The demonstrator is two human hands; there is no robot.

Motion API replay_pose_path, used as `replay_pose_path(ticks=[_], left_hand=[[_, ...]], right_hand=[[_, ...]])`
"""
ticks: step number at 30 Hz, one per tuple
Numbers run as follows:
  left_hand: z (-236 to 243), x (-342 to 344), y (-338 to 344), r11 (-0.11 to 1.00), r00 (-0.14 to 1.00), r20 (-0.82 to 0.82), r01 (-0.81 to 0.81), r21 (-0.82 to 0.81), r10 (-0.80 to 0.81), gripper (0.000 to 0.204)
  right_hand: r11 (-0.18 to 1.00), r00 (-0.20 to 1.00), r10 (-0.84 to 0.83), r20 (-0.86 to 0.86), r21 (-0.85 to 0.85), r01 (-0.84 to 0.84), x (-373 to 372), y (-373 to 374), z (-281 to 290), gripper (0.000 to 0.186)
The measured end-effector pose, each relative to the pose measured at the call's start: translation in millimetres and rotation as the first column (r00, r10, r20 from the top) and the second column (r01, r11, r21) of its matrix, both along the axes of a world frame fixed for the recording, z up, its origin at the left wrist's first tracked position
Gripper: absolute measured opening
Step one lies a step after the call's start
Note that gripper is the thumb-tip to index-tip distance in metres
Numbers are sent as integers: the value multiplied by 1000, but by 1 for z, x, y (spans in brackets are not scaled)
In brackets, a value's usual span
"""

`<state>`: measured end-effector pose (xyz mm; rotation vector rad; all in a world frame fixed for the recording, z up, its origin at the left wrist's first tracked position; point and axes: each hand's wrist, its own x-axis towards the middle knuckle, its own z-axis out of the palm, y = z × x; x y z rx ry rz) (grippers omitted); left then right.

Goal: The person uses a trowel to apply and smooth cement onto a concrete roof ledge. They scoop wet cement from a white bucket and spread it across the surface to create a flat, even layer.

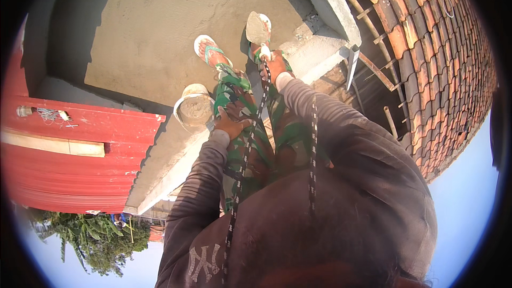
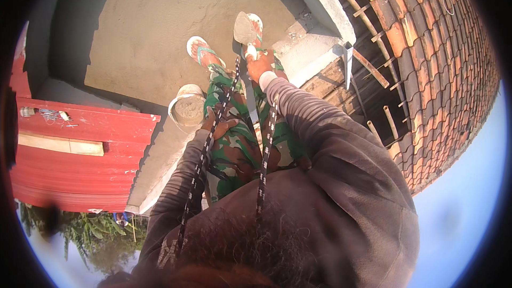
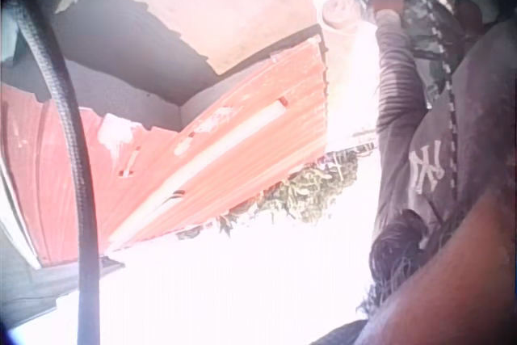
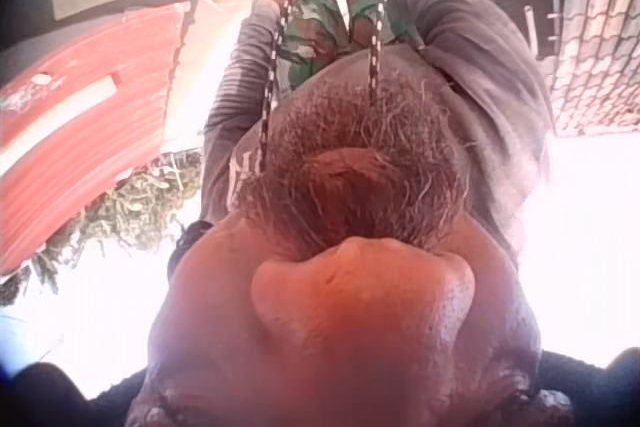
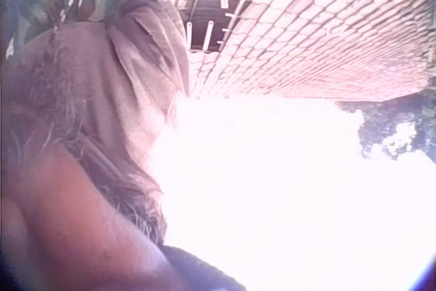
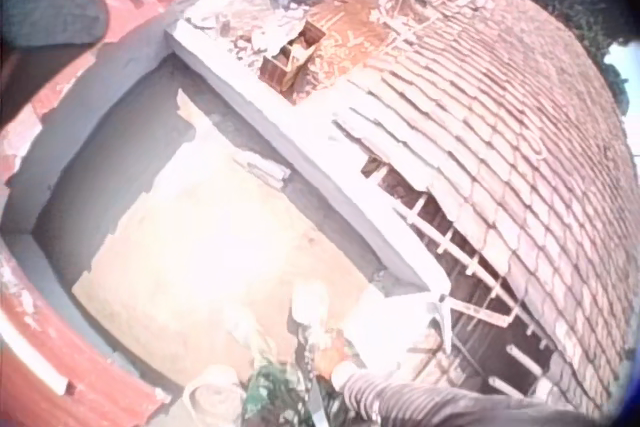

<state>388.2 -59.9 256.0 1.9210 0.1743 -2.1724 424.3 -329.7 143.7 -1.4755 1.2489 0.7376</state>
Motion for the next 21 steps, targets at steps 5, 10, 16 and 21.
replay_pose_path(ticks=[5,10,16,21], left_hand=[[-44,-6,-16,947,979,-69,201,250,-190,141],[-33,16,-29,889,947,-25,310,338,-320,140],[-35,6,-18,919,953,-47,301,255,-300,141],[-16,41,-53,885,950,-89,313,345,-300,141]], right_hand=[[951,985,-25,171,-299,76,-16,61,-88,28],[899,972,-158,176,-381,215,41,98,-91,33],[885,943,-295,156,-327,331,69,119,-132,33],[900,933,-359,12,-262,349,94,127,-113,42]])
